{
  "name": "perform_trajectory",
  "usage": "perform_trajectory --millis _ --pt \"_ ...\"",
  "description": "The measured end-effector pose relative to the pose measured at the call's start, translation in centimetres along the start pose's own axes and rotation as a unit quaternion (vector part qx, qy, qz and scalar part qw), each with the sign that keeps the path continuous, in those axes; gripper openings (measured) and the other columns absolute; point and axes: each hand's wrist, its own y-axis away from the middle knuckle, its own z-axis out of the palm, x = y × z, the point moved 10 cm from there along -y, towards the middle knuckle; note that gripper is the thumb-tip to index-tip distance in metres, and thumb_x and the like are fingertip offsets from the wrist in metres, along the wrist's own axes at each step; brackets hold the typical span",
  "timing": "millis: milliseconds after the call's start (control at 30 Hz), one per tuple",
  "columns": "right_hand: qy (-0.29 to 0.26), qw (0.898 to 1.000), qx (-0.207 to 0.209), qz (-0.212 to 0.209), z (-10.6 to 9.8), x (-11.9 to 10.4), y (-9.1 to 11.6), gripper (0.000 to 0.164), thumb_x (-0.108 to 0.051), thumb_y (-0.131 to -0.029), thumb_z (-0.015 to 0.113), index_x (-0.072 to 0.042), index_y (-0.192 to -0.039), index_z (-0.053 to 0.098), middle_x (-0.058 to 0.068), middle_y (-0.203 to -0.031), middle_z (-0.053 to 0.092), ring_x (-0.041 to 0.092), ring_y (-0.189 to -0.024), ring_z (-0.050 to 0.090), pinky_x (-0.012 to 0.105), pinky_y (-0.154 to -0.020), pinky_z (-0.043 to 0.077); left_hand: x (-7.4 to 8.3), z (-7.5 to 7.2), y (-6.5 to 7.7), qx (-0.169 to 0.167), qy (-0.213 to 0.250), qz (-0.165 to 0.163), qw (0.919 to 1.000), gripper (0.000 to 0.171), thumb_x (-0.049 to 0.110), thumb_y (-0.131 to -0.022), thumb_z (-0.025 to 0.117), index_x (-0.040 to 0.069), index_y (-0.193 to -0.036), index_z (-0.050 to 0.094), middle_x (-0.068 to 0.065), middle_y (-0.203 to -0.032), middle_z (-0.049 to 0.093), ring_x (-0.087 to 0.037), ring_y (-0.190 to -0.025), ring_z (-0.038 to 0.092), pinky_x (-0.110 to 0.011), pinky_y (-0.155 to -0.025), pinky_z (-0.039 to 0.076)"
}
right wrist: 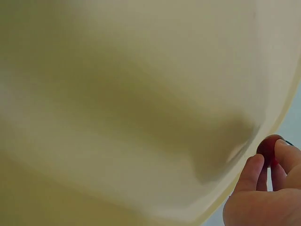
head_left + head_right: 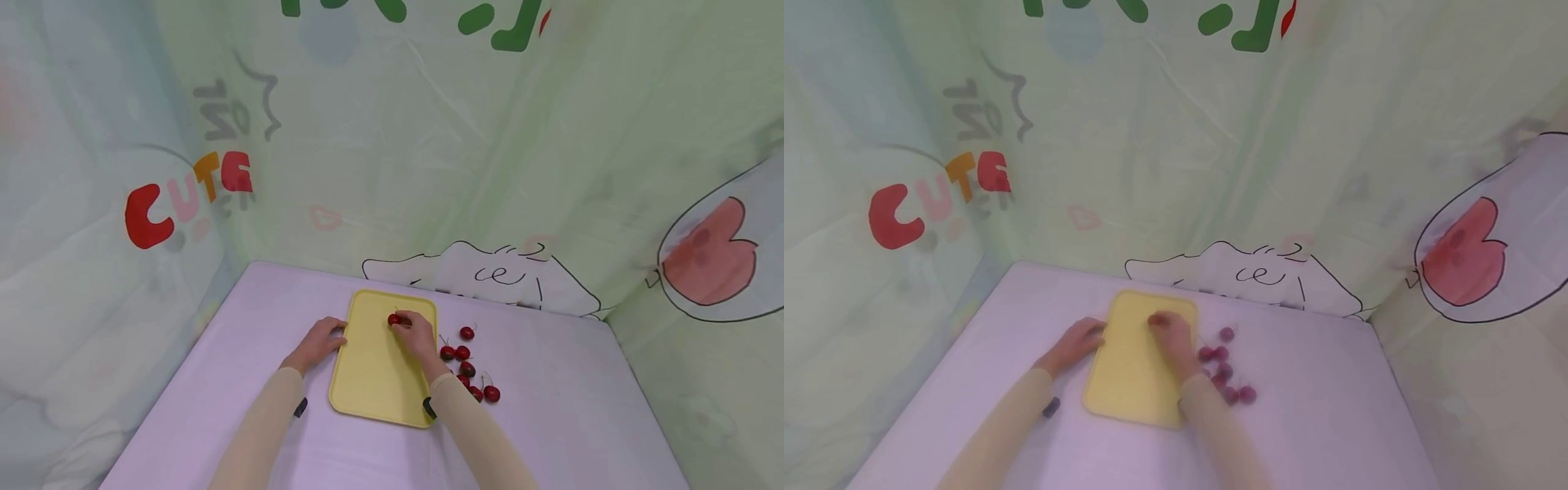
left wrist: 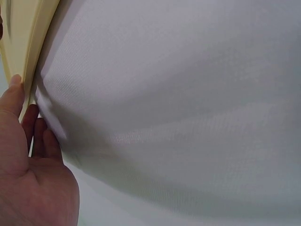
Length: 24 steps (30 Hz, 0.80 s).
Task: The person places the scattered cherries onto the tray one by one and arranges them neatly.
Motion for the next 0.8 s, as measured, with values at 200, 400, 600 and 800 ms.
perform_trajectory --millis 200,400,600,800 --pt "0.001 1.000 -0.001 -0.013 0.6 -0.5 0.0 0.033 -0.003 -0.089 0.070 0.002 -0.121 0.066 0.017 -0.116 0.066 0.030 -0.105 0.063 0.042 -0.092 0.053 0.1 -0.1 0.0 -0.003 0.002 -0.005 1.0000 0.035 0.008 -0.092 0.066 -0.003 -0.125 0.059 -0.018 -0.125 0.058 -0.035 -0.123 0.051 -0.047 -0.108 0.038" --pt "0.012 0.999 -0.005 -0.032 1.3 -1.1 -0.3 0.032 -0.003 -0.089 0.069 0.003 -0.121 0.066 0.018 -0.117 0.066 0.032 -0.107 0.062 0.044 -0.094 0.052 0.1 0.0 -0.1 -0.006 0.000 -0.006 1.0000 0.036 0.008 -0.093 0.066 -0.003 -0.126 0.059 -0.018 -0.125 0.058 -0.034 -0.122 0.051 -0.046 -0.108 0.038" --pt "0.024 0.998 -0.015 -0.047 2.2 -1.5 -0.8 0.032 -0.004 -0.090 0.069 0.002 -0.121 0.066 0.017 -0.117 0.066 0.031 -0.108 0.062 0.043 -0.094 0.052 0.1 -0.1 -0.1 -0.003 0.007 -0.005 1.0000 0.036 0.007 -0.092 0.067 -0.004 -0.125 0.059 -0.019 -0.125 0.058 -0.035 -0.123 0.050 -0.047 -0.109 0.037" --pt "0.025 0.997 -0.020 -0.067 2.9 -2.0 -0.9 0.030 -0.003 -0.089 0.069 0.003 -0.118 0.067 0.018 -0.114 0.067 0.031 -0.105 0.063 0.044 -0.091 0.053 -0.4 0.0 -0.2 -0.007 -0.001 -0.006 1.0000 0.037 0.009 -0.092 0.067 -0.002 -0.126 0.059 -0.017 -0.126 0.058 -0.034 -0.123 0.050 -0.046 -0.108 0.038"
